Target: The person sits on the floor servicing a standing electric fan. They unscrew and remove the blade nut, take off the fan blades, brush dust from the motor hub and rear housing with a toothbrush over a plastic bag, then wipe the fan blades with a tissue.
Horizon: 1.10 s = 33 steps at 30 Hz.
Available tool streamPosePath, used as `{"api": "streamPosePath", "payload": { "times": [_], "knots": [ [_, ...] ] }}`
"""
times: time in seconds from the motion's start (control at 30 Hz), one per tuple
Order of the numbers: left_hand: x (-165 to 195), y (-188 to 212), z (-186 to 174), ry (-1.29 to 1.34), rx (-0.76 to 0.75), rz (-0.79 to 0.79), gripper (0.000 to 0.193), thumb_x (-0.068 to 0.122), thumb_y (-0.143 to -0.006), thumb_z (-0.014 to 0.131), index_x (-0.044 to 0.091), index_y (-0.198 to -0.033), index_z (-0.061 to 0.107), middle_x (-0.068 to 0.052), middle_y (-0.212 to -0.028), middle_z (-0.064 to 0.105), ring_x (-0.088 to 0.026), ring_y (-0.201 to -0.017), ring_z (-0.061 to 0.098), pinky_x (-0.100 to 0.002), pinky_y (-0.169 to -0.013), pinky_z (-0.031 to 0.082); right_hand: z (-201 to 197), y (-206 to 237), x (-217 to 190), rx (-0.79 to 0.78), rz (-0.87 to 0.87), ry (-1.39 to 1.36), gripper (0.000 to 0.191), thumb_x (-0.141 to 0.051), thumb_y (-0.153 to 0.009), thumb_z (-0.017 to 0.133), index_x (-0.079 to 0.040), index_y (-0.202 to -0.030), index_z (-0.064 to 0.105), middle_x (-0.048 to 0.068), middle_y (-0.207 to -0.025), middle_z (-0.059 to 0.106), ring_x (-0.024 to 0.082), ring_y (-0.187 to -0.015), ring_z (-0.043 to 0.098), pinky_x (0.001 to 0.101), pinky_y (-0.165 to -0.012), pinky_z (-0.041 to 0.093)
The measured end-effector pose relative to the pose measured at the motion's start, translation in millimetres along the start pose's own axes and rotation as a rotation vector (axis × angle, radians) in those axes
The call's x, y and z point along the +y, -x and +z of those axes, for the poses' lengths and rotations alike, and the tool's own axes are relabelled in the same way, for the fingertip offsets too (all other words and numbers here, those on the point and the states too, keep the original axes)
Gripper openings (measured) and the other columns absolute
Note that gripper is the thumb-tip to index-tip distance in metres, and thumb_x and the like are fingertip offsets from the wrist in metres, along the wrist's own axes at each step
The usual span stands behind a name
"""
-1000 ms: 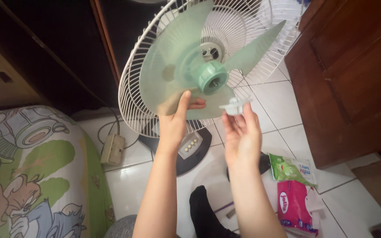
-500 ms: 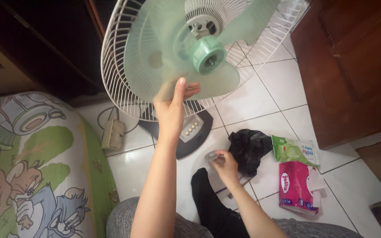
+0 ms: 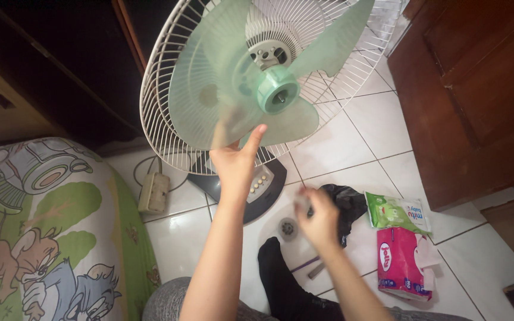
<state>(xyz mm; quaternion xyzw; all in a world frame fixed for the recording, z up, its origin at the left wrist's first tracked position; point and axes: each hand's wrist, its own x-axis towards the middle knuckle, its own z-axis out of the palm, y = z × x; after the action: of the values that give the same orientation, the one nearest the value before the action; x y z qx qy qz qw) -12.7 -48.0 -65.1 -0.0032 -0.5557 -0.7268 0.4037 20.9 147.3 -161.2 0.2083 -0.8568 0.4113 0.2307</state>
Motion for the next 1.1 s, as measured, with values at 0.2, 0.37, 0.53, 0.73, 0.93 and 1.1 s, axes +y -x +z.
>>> {"api": "streamPosePath", "payload": {
  "times": [0.2, 0.37, 0.53, 0.73, 0.93, 1.1],
  "knots": [
    [7.2, -7.4, 15.6, 0.081, 0.013, -0.036, 0.053, -0.003, -0.083, 0.084, -0.004, -0.13, 0.061, -0.01, -0.123, 0.068, -0.02, -0.105, 0.071, -0.036, -0.097, 0.062, -49.2, -132.6, -48.9, 0.106, -0.169, -0.346, 0.039, -0.009, -0.089, 0.081, 0.001, -0.124, 0.067, 0.013, -0.129, 0.069, 0.023, -0.125, 0.065, 0.0356, -0.11, 0.05],
    [10.3, -9.5, 27.8, 0.118, 0.038, -0.084, 0.057, -0.002, -0.081, 0.083, -0.001, -0.133, 0.059, -0.009, -0.126, 0.066, -0.018, -0.105, 0.069, -0.034, -0.091, 0.063, -38.6, -189.0, -59.9, -0.175, -0.045, -0.359, 0.05, -0.019, -0.085, 0.084, 0.0, -0.129, 0.068, 0.009, -0.127, 0.072, 0.02, -0.123, 0.066, 0.0349, -0.107, 0.049],
    [6.7, -12.1, 35.1, 0.132, 0.033, -0.067, 0.049, 0.0, -0.083, 0.084, -0.002, -0.127, 0.062, -0.009, -0.117, 0.07, -0.018, -0.101, 0.072, -0.033, -0.091, 0.063, -21.5, -198.0, -52.5, -0.293, 0.091, -0.648, 0.049, -0.021, -0.088, 0.081, 0.001, -0.129, 0.067, 0.007, -0.124, 0.071, 0.018, -0.122, 0.064, 0.0345, -0.106, 0.049],
    [15.1, -14.3, 33.1, 0.054, 0.027, -0.098, 0.038, 0.006, -0.085, 0.085, -0.003, -0.117, 0.066, -0.007, -0.101, 0.072, -0.014, -0.084, 0.067, -0.029, -0.077, 0.059, -14.8, -201.3, -38.8, -0.408, 0.276, -0.884, 0.044, -0.022, -0.088, 0.079, -0.001, -0.125, 0.068, 0.008, -0.119, 0.073, 0.017, -0.115, 0.067, 0.0339, -0.103, 0.051],
    [35.6, -13.7, 33.3, -0.037, -0.001, -0.156, 0.039, 0.013, -0.083, 0.085, 0.0, -0.114, 0.066, -0.004, -0.095, 0.071, -0.012, -0.076, 0.066, -0.027, -0.063, 0.058, -7.5, -198.8, -27.0, -0.377, 0.3, -0.928, 0.039, -0.021, -0.089, 0.079, -0.002, -0.121, 0.07, 0.007, -0.116, 0.073, 0.017, -0.112, 0.067, 0.0338, -0.101, 0.051],
    [43.1, -11.3, 31.6, -0.106, -0.047, -0.168, 0.041, 0.017, -0.081, 0.086, 0.0, -0.113, 0.066, -0.005, -0.097, 0.071, -0.012, -0.078, 0.067, -0.027, -0.059, 0.058, -14.3, -189.6, -22.6, -0.369, 0.291, -0.935, 0.034, -0.016, -0.09, 0.077, -0.003, -0.121, 0.07, 0.006, -0.116, 0.073, 0.017, -0.112, 0.066, 0.0343, -0.102, 0.05]
  ]
}}
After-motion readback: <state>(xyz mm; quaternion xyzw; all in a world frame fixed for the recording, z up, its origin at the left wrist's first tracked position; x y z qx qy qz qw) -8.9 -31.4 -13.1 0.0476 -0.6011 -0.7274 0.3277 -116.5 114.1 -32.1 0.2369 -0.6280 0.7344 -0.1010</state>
